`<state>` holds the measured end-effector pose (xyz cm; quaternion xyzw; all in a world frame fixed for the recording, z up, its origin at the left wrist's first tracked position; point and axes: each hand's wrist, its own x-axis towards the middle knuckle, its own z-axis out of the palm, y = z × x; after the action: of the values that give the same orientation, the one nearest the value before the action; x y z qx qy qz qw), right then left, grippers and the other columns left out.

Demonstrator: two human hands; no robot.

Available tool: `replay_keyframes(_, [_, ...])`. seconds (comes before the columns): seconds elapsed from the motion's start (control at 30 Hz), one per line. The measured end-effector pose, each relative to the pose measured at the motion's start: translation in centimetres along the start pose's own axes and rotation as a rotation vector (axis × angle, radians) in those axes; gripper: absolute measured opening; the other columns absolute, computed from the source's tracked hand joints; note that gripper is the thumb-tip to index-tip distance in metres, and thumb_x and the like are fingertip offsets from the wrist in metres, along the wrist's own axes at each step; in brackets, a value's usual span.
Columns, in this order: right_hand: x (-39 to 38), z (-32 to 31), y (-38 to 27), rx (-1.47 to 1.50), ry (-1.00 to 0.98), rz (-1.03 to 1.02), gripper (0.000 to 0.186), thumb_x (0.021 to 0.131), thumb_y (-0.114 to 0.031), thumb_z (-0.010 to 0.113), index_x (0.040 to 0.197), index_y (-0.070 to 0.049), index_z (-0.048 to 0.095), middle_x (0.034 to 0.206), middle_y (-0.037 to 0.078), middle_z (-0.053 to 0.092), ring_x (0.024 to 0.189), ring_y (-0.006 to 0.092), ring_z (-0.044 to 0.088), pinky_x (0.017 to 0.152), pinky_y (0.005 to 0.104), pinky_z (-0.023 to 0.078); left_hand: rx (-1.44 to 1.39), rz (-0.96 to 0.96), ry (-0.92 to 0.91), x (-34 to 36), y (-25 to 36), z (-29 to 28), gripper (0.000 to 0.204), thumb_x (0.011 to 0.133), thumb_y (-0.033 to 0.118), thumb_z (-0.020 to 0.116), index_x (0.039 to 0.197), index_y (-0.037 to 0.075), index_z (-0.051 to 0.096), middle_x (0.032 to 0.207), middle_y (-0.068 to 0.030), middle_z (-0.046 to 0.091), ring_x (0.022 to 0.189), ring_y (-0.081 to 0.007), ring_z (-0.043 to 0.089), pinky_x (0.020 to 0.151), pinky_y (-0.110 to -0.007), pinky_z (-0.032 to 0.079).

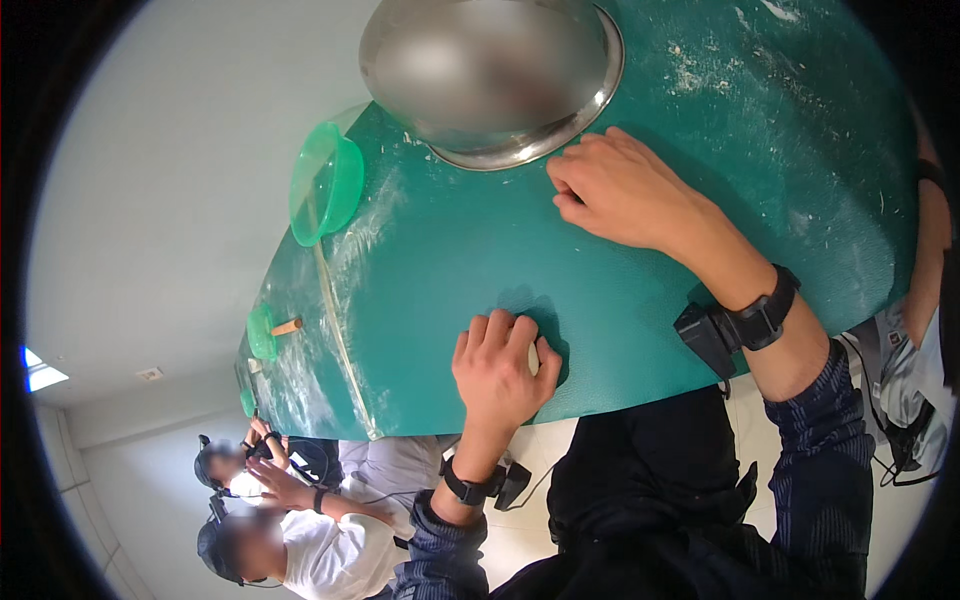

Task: The person is kneading a small piece of dough on a green table surface.

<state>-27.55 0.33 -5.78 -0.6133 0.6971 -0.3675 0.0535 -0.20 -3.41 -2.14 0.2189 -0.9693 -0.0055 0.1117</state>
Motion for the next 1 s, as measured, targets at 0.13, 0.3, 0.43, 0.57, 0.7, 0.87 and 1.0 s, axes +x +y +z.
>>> replay_keyframes(0.13, [0.0, 0.1, 0.0, -0.014, 0.023, -0.017, 0.019, 0.091, -0.018, 0.068, 0.083, -0.001, 0.069, 0.082, 0.020, 0.072, 0.087, 0.0412, 0.072, 0.089, 0.0533, 0.053, 0.081, -0.012, -0.005, 1.3, 0.8, 0.8, 0.013, 0.077, 0.013, 0.074, 0.080, 0.009, 0.062, 0.083, -0.0070, 0.058, 0.076, -0.0303, 0.056, 0.066, -0.044, 0.046])
replay_keyframes(0.3, [0.1, -0.3, 0.1, 0.020, -0.041, 0.012, 0.019, 0.091, -0.019, 0.068, 0.082, -0.002, 0.070, 0.080, 0.019, 0.072, 0.085, 0.0405, 0.072, 0.089, 0.0538, 0.053, -0.051, -0.019, 0.066, 1.7, 0.0, 1.3, 0.012, 0.076, 0.013, 0.074, 0.078, 0.008, 0.063, 0.081, -0.0067, 0.059, 0.074, -0.0314, 0.057, 0.068, -0.044, 0.047])
replay_keyframes(0.43, [0.3, -0.5, 0.1, 0.015, -0.023, -0.025, 0.019, 0.091, -0.019, 0.067, 0.082, -0.002, 0.070, 0.079, 0.018, 0.072, 0.083, 0.0400, 0.072, 0.086, 0.0535, 0.054, -0.345, -0.052, 0.224, 1.1, -1.3, 1.5, 0.008, 0.081, 0.007, 0.076, 0.082, 0.007, 0.068, 0.084, -0.0076, 0.066, 0.075, -0.0295, 0.062, 0.070, -0.040, 0.051])
replay_keyframes(0.57, [0.2, -0.5, 0.2, 0.015, -0.114, 0.019, 0.021, 0.095, -0.022, 0.071, 0.083, -0.005, 0.066, 0.084, 0.013, 0.070, 0.087, 0.0351, 0.068, 0.087, 0.0487, 0.051, -0.791, -0.312, 0.360, -0.7, -2.0, 1.7, 0.007, 0.089, 0.003, 0.075, 0.092, 0.004, 0.069, 0.091, -0.0083, 0.069, 0.083, -0.0217, 0.066, 0.077, -0.037, 0.054])
replay_keyframes(0.7, [0.3, -0.6, 0.4, 0.051, -0.132, 0.021, 0.021, 0.095, -0.021, 0.069, 0.083, -0.005, 0.066, 0.082, 0.013, 0.070, 0.085, 0.0349, 0.068, 0.084, 0.0485, 0.052, -0.705, -0.339, 0.517, -3.2, -2.3, 0.8, 0.015, 0.101, 0.011, 0.070, 0.109, 0.000, 0.065, 0.106, -0.0128, 0.066, 0.103, -0.0229, 0.062, 0.096, -0.038, 0.050])
replay_keyframes(0.87, [0.2, -0.7, 0.3, 0.052, -0.140, 0.048, 0.018, 0.094, -0.018, 0.067, 0.083, -0.005, 0.065, 0.083, 0.012, 0.071, 0.086, 0.0343, 0.069, 0.083, 0.0482, 0.052, -0.359, -0.264, 0.452, -8.2, -4.0, -0.7, 0.035, 0.108, 0.028, 0.063, 0.125, -0.002, 0.068, 0.120, -0.0183, 0.069, 0.112, -0.0327, 0.066, 0.104, -0.044, 0.051])
replay_keyframes(1.0, [0.0, -0.7, 0.4, 0.050, -0.079, 0.004, 0.015, 0.090, -0.015, 0.064, 0.085, -0.003, 0.072, 0.086, 0.017, 0.075, 0.084, 0.0384, 0.073, 0.084, 0.0507, 0.056, -0.329, -0.253, 0.316, -10.5, -3.6, -1.4, 0.053, 0.114, 0.039, 0.049, 0.140, -0.004, 0.067, 0.145, -0.0269, 0.065, 0.134, -0.0408, 0.063, 0.113, -0.050, 0.049])
